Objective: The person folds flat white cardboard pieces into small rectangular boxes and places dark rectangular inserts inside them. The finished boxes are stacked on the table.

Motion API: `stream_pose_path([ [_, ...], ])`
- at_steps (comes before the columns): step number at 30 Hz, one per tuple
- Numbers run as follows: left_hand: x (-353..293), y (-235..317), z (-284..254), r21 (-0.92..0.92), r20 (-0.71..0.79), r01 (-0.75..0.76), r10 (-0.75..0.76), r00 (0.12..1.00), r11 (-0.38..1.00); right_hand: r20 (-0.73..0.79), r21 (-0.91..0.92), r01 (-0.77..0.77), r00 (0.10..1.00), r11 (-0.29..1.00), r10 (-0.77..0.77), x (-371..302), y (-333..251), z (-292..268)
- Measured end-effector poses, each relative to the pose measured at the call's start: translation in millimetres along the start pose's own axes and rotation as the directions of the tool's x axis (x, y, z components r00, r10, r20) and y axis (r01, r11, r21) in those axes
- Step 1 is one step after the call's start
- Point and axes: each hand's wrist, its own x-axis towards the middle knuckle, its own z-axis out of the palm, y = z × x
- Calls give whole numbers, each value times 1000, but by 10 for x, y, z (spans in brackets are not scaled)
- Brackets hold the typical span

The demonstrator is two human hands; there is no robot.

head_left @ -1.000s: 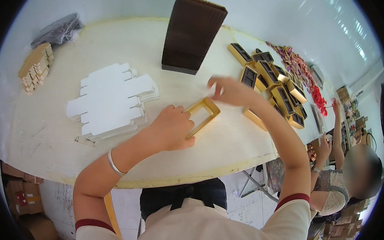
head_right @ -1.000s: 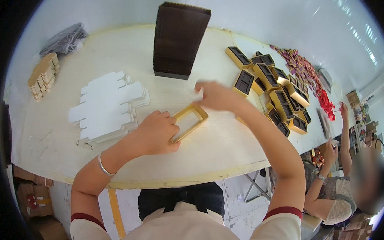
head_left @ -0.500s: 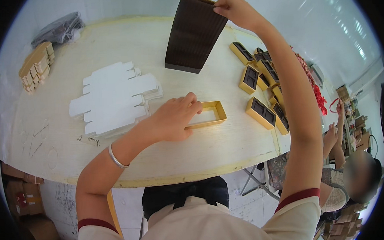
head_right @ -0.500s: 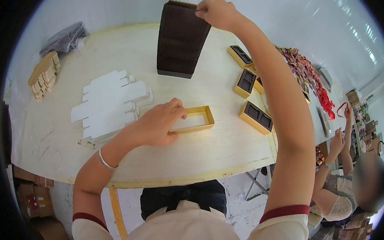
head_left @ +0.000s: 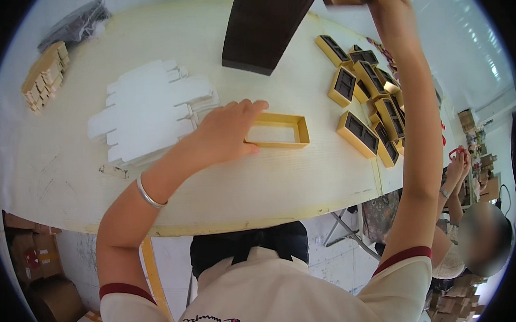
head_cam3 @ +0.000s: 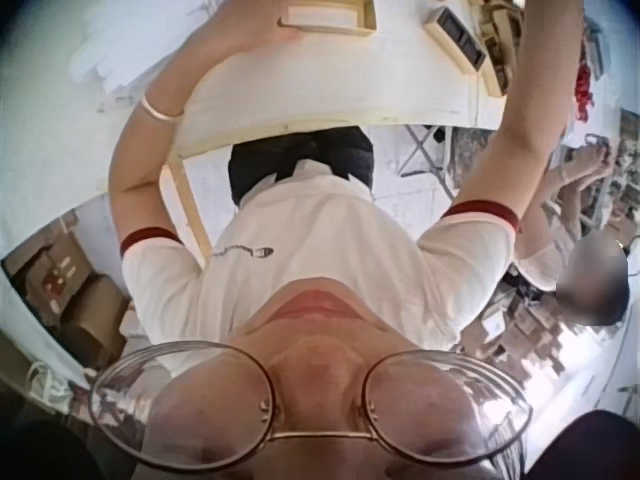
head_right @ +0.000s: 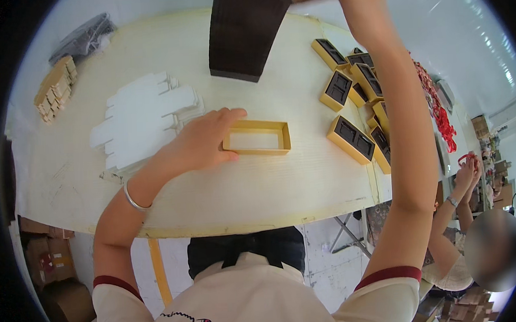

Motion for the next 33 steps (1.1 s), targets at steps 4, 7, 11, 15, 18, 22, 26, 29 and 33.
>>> stream_pose_path([
  [4, 14, -14, 7, -72, -3, 53, -53, 999, 996, 39, 82, -593, 805, 801, 592, -1145, -125, 117],
  [7, 17, -2, 33, -133, 26, 76, -73, 997, 988, 204, -96, -862, 472, 498, 857, -1515, 130, 98],
  [11, 23, 52, 63, -138, 33, 61, -57, 998, 989, 239, -363, -857, 294, 366, 925, -1568, 401, 302],
  [15, 28, 65, 32, -168, 68, 92, -81, 994, 981, 220, -758, -333, 680, 562, 700, -1593, 472, 543],
  [18, 35, 30, 28, -181, 90, 108, -93, 992, 978, 381, -736, 63, 861, 674, 336, -1669, 410, 500],
  [22, 14, -53, 0, -177, 46, 95, -88, 995, 980, 596, -496, 91, 758, 864, 263, -1669, 259, 164],
  [26, 79, -29, -39, -269, 114, 125, -97, 989, 955, 570, -448, -33, 759, 893, 314, -1889, 319, 260],
  [29, 86, -94, -46, -264, 101, 98, -74, 992, 960, 562, -409, -40, 776, 912, 287, -1959, 398, 421],
  [33, 82, -175, -101, -187, 133, 69, -44, 990, 980, 635, -352, -42, 723, 935, 271, -1815, 399, 417],
])
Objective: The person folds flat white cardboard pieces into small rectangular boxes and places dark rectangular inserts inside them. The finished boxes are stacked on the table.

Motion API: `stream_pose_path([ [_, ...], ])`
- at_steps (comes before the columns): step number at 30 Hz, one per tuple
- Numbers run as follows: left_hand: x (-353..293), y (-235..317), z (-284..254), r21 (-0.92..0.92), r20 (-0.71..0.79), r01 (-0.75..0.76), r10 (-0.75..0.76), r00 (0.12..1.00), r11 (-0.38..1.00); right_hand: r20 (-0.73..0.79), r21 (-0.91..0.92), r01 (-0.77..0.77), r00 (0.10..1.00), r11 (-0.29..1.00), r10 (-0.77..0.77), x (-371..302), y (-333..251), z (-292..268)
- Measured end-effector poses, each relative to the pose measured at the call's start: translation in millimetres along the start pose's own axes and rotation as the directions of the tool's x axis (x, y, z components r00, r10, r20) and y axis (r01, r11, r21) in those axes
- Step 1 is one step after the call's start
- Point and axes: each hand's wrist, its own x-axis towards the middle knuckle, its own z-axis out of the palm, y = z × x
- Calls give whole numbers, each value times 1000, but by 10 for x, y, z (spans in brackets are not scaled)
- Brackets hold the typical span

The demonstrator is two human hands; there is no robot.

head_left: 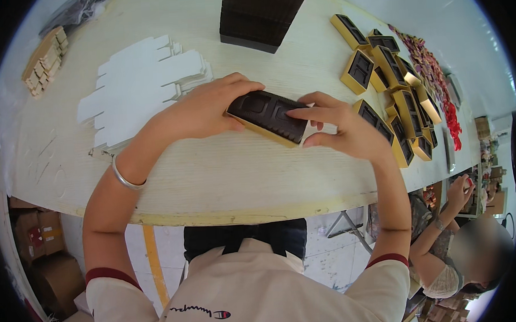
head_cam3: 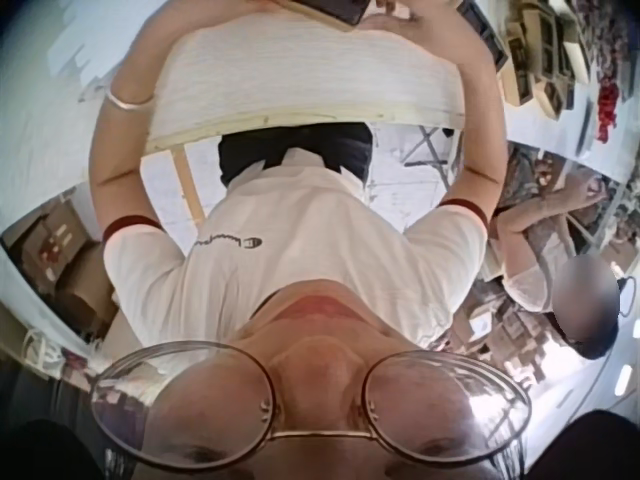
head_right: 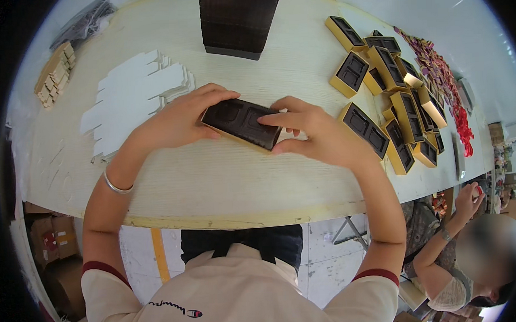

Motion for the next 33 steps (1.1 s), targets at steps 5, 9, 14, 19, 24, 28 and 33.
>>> stream_pose_path([
  [5, -45, 41, 184, 160, -118, -52, 72, 990, 986, -87, -134, 251, 961, 959, -264, 49, 149, 111],
  [9, 3, 34, 313, 268, -188, -120, 174, 967, 956, -121, -414, 341, 898, 844, -422, 70, 62, 300],
  [14, 16, 29, 177, 227, -21, -171, 181, 983, 959, -93, 11, 255, 963, 967, -253, 22, 71, 257],
  [19, 19, -35, 110, 182, 39, -223, 220, 975, 958, 11, -101, 287, 958, 952, -288, 41, 24, 234],
  [24, 19, -37, 67, 163, 71, -230, 221, 973, 960, 108, -347, 341, 940, 874, -324, 71, -33, 207],
  [28, -10, -71, 96, 147, 38, -221, 218, 975, 964, 1, -298, 297, 951, 907, -311, 45, -117, 246],
  [33, -38, 61, 107, 223, 10, -129, 130, 991, 966, -103, -278, 92, 987, 956, -124, -18, -198, 447],
])
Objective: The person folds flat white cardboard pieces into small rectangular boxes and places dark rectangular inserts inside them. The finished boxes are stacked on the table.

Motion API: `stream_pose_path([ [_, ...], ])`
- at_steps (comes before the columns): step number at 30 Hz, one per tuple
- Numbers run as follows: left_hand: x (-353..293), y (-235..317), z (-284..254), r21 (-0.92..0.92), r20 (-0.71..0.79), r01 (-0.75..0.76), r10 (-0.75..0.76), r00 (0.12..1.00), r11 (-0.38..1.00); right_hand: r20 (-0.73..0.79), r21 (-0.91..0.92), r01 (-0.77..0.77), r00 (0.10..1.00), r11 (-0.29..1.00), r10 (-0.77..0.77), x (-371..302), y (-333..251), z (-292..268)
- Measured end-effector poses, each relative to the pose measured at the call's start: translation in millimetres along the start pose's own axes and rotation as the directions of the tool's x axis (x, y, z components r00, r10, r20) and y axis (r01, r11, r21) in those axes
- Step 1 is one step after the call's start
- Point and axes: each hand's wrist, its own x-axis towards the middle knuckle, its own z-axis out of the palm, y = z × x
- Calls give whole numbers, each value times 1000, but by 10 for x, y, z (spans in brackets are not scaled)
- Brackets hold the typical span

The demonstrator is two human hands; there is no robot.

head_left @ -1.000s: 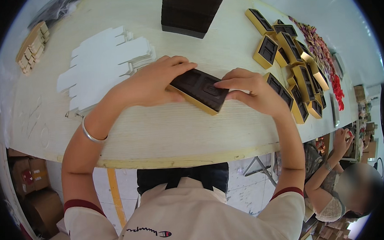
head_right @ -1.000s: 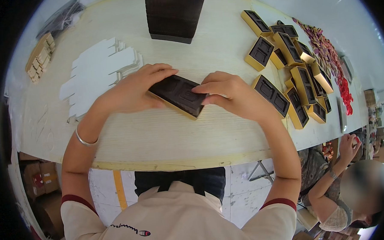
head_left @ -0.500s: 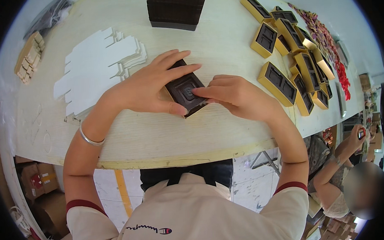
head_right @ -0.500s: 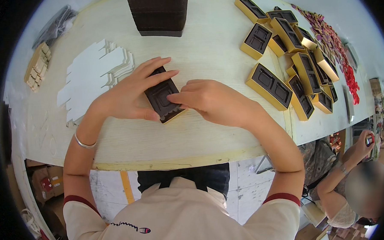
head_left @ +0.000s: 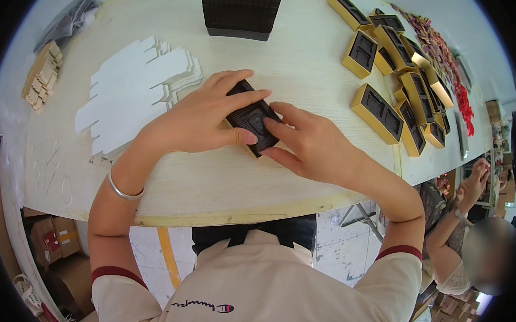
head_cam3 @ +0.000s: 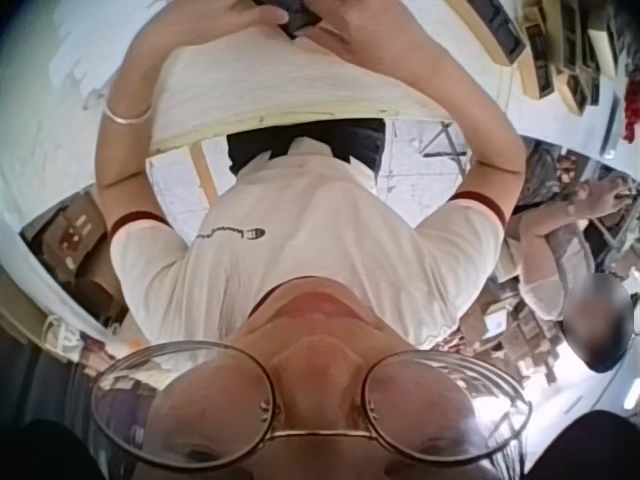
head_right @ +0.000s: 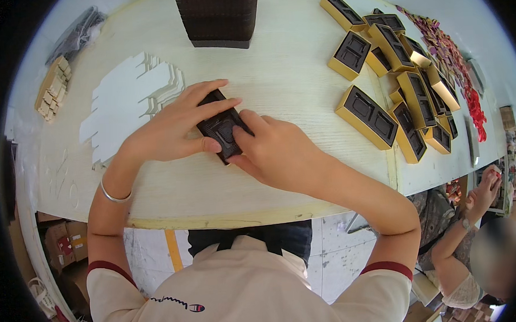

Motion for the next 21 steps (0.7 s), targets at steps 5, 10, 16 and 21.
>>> stream_pose_path([
  [5, -2, 218, 20, 117, -13, 166, -166, 986, 979, 18, 102, -96, 995, 990, 94, 10, -1, -34],
  [10, -113, 249, 181, 426, -201, 70, 19, 979, 902, -61, -257, 48, 996, 965, -66, -109, 61, 177],
  [16, -104, 229, 255, 475, -170, 76, 7, 985, 876, 43, -429, 46, 999, 902, -30, -166, -24, 212],
  [21, -61, 271, 349, 407, -217, 94, -4, 976, 909, -20, 133, -58, 998, 989, 61, -230, 235, 109],
])
